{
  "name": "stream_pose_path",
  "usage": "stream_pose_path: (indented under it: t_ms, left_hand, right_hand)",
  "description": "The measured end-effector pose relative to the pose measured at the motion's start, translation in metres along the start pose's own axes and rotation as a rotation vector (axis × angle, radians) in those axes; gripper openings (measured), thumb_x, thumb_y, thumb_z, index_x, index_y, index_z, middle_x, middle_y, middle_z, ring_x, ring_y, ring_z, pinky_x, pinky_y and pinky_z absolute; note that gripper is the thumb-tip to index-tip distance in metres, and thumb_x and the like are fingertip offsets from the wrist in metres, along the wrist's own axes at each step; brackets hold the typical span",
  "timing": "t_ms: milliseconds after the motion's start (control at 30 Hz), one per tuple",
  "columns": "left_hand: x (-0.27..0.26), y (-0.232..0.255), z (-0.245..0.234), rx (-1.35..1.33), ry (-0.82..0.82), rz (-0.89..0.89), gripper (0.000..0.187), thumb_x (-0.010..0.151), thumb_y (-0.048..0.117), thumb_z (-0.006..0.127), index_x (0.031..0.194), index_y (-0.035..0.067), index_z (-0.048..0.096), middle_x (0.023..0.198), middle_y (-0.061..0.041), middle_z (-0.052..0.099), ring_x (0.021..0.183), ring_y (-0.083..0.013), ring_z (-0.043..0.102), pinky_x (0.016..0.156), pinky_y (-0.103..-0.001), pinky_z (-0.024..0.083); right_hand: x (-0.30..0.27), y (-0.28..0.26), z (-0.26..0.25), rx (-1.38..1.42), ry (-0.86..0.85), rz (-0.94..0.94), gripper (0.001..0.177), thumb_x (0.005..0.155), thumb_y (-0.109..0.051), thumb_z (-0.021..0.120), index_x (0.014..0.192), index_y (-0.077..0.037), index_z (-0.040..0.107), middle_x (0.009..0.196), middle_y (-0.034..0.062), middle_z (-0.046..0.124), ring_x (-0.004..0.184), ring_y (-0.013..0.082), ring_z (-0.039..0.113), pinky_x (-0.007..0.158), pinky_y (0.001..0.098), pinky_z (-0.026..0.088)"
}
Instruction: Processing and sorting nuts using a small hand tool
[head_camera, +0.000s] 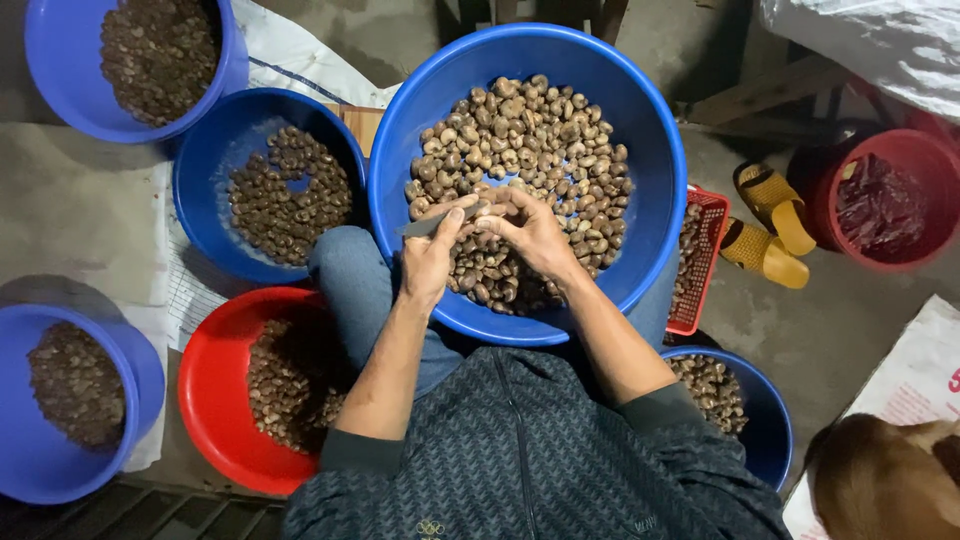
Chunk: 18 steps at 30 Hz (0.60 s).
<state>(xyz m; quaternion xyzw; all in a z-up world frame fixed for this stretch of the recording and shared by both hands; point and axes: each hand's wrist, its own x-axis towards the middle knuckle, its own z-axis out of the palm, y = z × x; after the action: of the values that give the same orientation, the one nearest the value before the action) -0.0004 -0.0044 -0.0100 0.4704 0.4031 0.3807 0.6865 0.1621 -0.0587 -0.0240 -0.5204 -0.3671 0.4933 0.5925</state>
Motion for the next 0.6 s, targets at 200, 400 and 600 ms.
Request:
stream_pose_path:
  t_ms: [200, 400, 600]
  left_hand:
    - [-0.002, 0.015, 0.006, -0.222, -0.052, -0.050, 0.021, 0.103, 0.013, 0.066, 0.116, -0.002, 0.072, 0.126, -0.025, 0.070, 0.123, -0.0431, 0.062, 0.102, -0.059, 0.053]
    - [-0.001, 0.010, 0.000, -0.238, -0.048, -0.056, 0.026, 0.105, 0.016, 0.062, 0.122, -0.002, 0.067, 0.127, -0.029, 0.068, 0.124, -0.0500, 0.057, 0.104, -0.063, 0.050]
    - [-0.001, 0.007, 0.005, -0.247, -0.018, 0.008, 0.018, 0.103, 0.009, 0.065, 0.116, -0.002, 0.071, 0.122, -0.022, 0.072, 0.121, -0.0430, 0.063, 0.102, -0.061, 0.052]
  right_hand:
    - [-0.001, 0.011, -0.007, 0.079, 0.052, 0.020, 0.030, 0.093, -0.005, 0.076, 0.119, 0.003, 0.063, 0.090, 0.0142, 0.076, 0.074, 0.0155, 0.074, 0.067, 0.0252, 0.064]
    - [0.000, 0.000, -0.001, 0.079, 0.036, 0.013, 0.026, 0.095, -0.006, 0.074, 0.117, 0.002, 0.063, 0.089, 0.0148, 0.076, 0.074, 0.0164, 0.075, 0.068, 0.0258, 0.064]
    - [0.000, 0.003, -0.002, 0.065, 0.015, 0.007, 0.031, 0.094, -0.005, 0.074, 0.122, 0.003, 0.062, 0.089, 0.0154, 0.075, 0.075, 0.0188, 0.075, 0.068, 0.0264, 0.064]
